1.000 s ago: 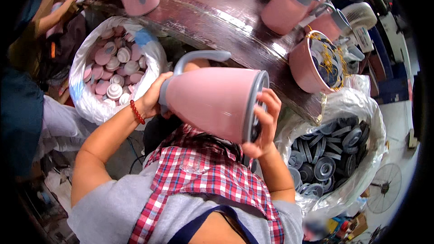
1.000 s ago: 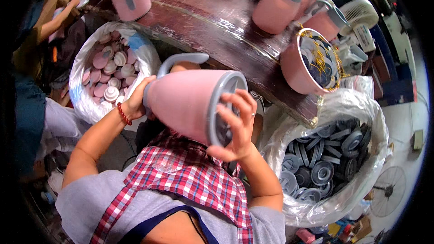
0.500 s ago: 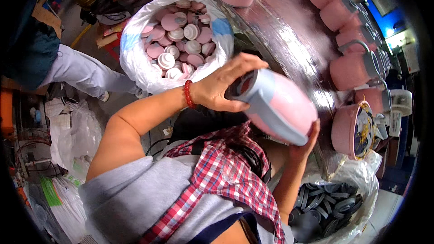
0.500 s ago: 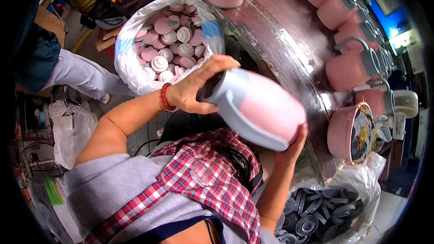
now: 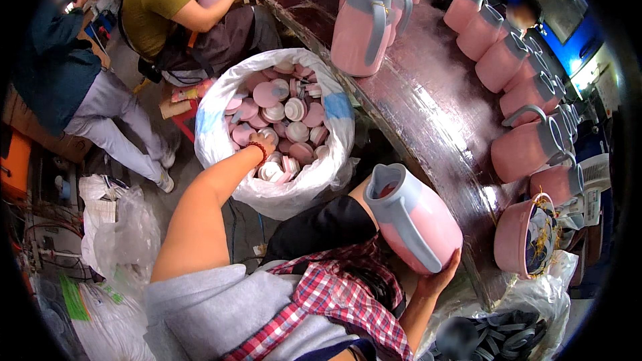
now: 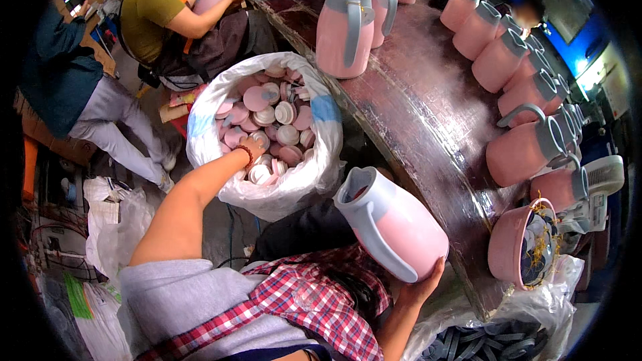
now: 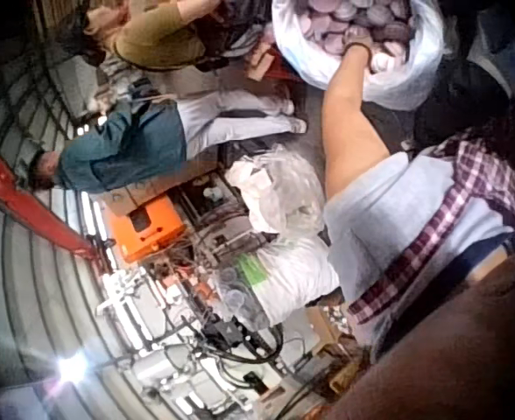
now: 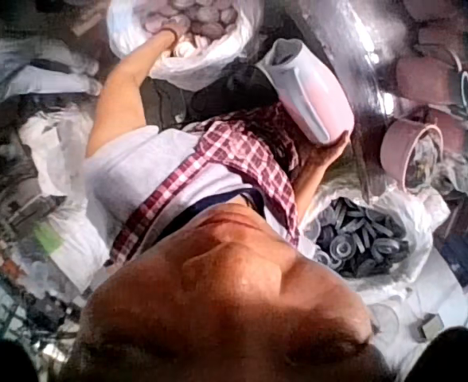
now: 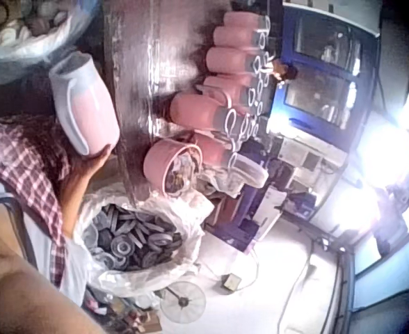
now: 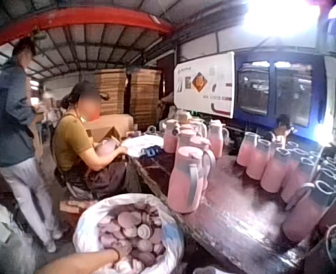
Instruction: The person assembles plastic carafes by hand. They retrieve pink carafe bodies and grey lids from sacks, attach the lids to the bodies, and arrange the completed carafes on a table.
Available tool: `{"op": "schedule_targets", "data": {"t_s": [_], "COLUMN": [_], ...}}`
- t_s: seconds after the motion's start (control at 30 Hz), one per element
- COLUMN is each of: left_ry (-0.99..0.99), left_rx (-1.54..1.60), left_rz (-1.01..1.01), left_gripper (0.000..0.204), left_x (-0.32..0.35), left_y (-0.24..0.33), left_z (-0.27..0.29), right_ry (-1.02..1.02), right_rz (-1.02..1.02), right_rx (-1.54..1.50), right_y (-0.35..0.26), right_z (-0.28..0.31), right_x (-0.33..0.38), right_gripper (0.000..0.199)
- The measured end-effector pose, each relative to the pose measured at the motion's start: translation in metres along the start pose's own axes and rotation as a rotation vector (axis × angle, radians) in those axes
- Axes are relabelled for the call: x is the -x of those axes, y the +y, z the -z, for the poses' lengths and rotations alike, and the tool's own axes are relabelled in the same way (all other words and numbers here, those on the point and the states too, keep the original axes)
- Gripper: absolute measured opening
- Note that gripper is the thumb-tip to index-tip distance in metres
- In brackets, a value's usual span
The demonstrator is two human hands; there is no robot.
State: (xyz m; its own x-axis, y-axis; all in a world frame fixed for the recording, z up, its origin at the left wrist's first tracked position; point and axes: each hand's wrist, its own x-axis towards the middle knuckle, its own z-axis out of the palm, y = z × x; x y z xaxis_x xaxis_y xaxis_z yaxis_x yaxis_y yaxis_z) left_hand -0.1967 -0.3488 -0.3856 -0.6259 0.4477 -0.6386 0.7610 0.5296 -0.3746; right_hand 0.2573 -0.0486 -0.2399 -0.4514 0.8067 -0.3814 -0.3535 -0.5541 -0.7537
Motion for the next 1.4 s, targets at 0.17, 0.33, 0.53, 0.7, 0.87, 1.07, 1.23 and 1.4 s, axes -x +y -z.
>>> {"op": "schedule_targets", "data": {"t_s": [0.17, 0.33, 0.53, 0.7, 0.87, 1.07, 1.23, 1.4], "left_ry": [0.568, 0.958, 0.868, 0.574, 0.663, 0.63, 0.5, -0.172], "left_rx": [0.748, 1.942, 1.721, 1.569, 1.672, 1.566, 1.535, 1.658], "left_rz": [0.054, -0.542, -1.173, -1.227, -1.061, -0.714, -0.841, -0.719], "left_gripper": [0.067, 0.047, 0.042, 0.041, 0.06, 0.053, 0.063, 0.071], "left_x": [0.069, 0.144, 0.201, 0.217, 0.228, 0.235, 0.22, 0.219], "left_y": [-0.007, 0.063, 0.146, 0.15, 0.166, 0.161, 0.156, 0.147], "left_z": [0.092, 0.181, 0.229, 0.239, 0.234, 0.229, 0.235, 0.241], "right_ry": [0.016, 0.001, -0.01, -0.067, -0.021, -0.048, -0.005, -0.242], "right_rz": [-0.047, -0.042, 0.101, 0.222, 0.249, 0.513, 1.104, 1.483], "right_rx": [-0.108, -0.134, -0.256, -0.247, -0.185, -0.06, 0.589, 0.846], "right_y": [0.002, 0.008, 0.006, -0.011, -0.01, -0.004, -0.02, -0.052], "right_z": [-0.006, -0.008, 0.011, 0.035, 0.039, 0.033, 0.025, 0.021], "right_x": [0.006, 0.005, 0.006, 0.023, 0.026, 0.03, 0.05, 0.057], "right_gripper": [0.054, 0.06, 0.052, 0.043, 0.046, 0.046, 0.074, 0.085]}}
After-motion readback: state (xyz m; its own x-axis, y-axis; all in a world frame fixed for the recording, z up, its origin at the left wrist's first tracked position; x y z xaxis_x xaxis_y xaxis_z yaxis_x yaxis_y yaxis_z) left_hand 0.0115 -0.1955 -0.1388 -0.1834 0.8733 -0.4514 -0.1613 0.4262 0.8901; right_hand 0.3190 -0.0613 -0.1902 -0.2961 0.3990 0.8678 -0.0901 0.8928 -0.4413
